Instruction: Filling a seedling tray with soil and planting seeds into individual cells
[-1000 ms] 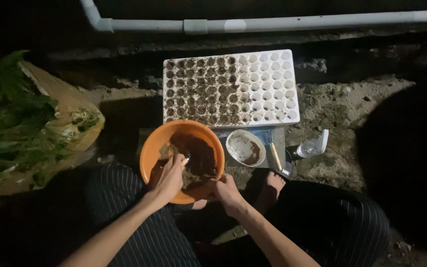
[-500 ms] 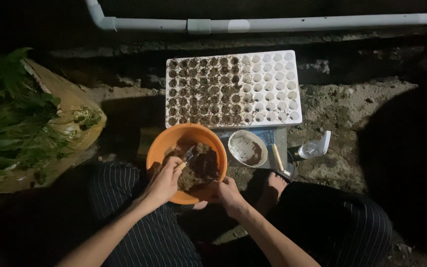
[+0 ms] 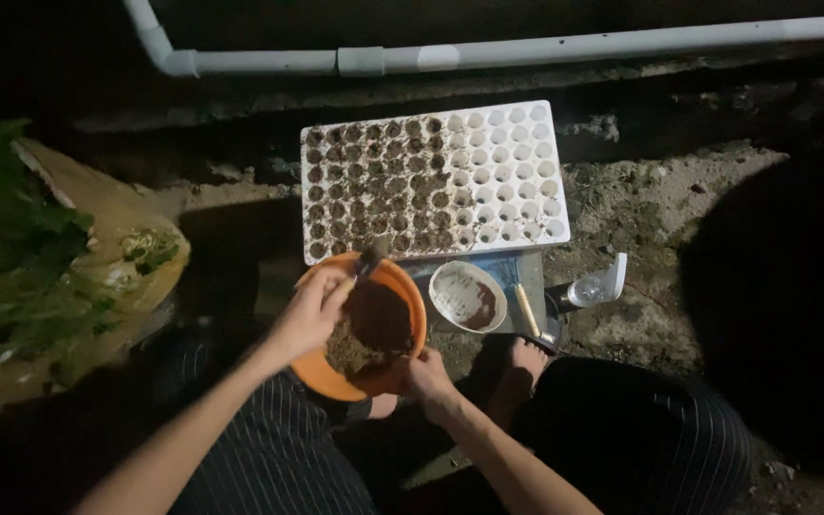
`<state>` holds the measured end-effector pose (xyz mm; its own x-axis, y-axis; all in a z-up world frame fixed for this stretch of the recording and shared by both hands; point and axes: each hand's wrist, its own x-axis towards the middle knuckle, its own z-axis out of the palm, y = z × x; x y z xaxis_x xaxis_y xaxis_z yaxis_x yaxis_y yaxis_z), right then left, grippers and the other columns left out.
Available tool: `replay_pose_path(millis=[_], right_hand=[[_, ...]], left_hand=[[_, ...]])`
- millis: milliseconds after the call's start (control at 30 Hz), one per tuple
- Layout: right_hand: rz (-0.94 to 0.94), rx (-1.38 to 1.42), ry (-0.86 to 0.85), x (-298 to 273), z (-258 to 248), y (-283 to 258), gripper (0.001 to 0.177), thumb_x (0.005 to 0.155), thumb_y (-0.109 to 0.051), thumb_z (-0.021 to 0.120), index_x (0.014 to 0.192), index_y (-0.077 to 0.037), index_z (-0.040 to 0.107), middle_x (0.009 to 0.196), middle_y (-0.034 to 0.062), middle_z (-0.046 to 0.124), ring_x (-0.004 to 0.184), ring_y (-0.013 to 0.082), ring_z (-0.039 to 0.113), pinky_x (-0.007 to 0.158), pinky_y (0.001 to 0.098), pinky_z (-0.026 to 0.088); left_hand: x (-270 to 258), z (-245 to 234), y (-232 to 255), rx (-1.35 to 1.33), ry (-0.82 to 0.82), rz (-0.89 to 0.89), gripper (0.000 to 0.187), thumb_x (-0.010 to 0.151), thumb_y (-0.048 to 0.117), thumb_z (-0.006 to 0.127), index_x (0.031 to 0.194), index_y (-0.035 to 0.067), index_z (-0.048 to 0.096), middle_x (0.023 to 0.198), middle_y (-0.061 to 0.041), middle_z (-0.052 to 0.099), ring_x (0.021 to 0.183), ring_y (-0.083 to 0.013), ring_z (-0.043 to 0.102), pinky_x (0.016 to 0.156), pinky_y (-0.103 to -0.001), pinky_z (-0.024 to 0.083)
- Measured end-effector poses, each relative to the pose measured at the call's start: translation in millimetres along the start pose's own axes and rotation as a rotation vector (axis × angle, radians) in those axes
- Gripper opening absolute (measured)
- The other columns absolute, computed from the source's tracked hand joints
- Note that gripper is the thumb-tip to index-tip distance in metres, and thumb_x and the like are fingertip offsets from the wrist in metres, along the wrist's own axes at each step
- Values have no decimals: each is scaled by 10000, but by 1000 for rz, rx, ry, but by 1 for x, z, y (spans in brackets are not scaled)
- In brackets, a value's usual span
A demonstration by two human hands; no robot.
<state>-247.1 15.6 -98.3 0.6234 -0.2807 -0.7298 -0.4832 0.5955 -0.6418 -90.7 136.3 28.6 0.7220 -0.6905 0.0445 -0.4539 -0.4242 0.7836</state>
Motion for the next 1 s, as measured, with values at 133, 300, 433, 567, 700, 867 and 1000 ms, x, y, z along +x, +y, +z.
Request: replay_pose_path(millis=[133, 300, 433, 567, 700, 867, 1000], right_hand=[[89, 24, 40, 0, 8, 5, 365, 764, -69, 542, 1076, -29, 726, 946, 146, 741, 808, 264, 735, 649, 430, 640], [18, 66, 105, -8, 12, -1, 248, 764, -40, 594, 950, 9, 751, 867, 92, 738, 764, 163, 661, 647, 307, 576], [109, 139, 118, -18, 14, -16, 264, 776, -78, 637, 991, -35, 784, 893, 71, 761, 764, 131, 655, 661, 285, 578], [115, 135, 104, -3, 9, -4, 339, 736, -18, 562, 1008, -5, 764, 890, 75, 749, 784, 149, 656, 678, 281, 563], [176, 54, 81, -14, 9, -25, 346, 769, -52, 582, 1064, -42, 764, 954, 54, 768, 848, 143, 682, 753, 276, 574], [122, -14, 106, 0, 10, -4, 302, 773, -54, 536, 968, -69, 766, 879, 16, 728, 794, 104, 619, 697, 253, 532], [172, 13, 73, -19, 8, -30, 351, 714, -57, 522, 988, -44, 741, 897, 53, 726, 811, 136, 646, 716, 275, 555]], left_hand=[[85, -6, 39, 106, -224, -345, 291, 1050, 338, 454, 1198, 112, 562, 1020, -80, 683, 913, -216, 645, 814, -348, 454], [179, 21, 18, 191, -300, -301, 298, 1059, 337, 461, 1184, 91, 573, 1079, -105, 681, 900, -223, 623, 821, -370, 459], [227, 34, 19, 356, -392, -315, 220, 1070, 213, 430, 1222, 99, 541, 1095, -132, 659, 826, -261, 608, 681, -401, 456], [245, 42, 36, 384, -452, -334, 272, 1073, 179, 424, 1214, 59, 624, 922, -96, 628, 711, -181, 485, 614, -308, 356], [251, 29, 68, 404, -527, -351, 313, 1129, 175, 433, 1135, 7, 697, 647, -40, 592, 390, -59, 300, 355, -184, 254], [265, 24, 64, 588, -487, -321, 282, 1096, 216, 470, 1163, 131, 731, 616, 16, 539, 432, -81, 324, 407, -220, 281], [252, 9, 101, 583, -459, -314, 307, 1074, 237, 493, 1232, 200, 753, 605, -1, 661, 429, -112, 263, 470, -271, 247]])
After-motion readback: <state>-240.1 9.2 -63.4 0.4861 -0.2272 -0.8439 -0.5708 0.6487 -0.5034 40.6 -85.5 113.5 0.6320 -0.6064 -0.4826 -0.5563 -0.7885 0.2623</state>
